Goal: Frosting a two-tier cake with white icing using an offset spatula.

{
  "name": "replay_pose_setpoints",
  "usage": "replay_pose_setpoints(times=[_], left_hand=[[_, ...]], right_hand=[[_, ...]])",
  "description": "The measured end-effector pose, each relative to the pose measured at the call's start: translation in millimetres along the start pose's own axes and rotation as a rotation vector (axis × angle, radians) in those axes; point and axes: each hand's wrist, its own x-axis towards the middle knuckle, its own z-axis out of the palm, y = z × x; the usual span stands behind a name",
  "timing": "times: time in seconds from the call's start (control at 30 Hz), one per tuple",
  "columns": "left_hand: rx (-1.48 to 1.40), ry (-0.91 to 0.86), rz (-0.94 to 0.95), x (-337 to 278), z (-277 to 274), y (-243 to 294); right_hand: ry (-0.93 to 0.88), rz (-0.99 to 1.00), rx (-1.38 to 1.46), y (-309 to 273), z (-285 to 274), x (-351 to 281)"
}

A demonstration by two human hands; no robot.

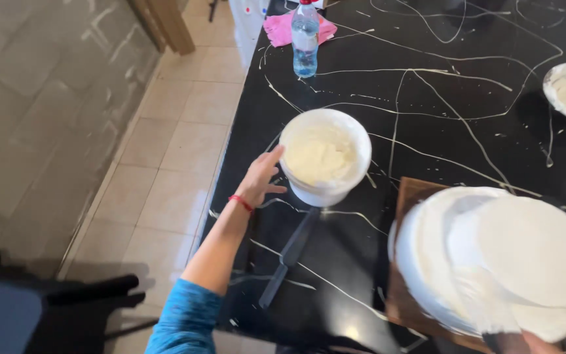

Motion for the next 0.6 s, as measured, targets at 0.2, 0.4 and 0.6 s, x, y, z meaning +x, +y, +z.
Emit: replay_pose_setpoints(times=[0.2, 0.4, 0.6], left_hand=[[-0.174, -0.238, 0.058, 10, -4, 4], [-0.080, -0.336, 0.250, -56, -5, 11], [0.038, -0.310, 0.347, -94, -3, 4]], right_hand=[[-0.159, 0.240, 0.009, 30, -1, 40], [0.093, 0.082, -0.467, -421, -117, 124], [0.037, 0.081, -0.849, -501, -71, 240]])
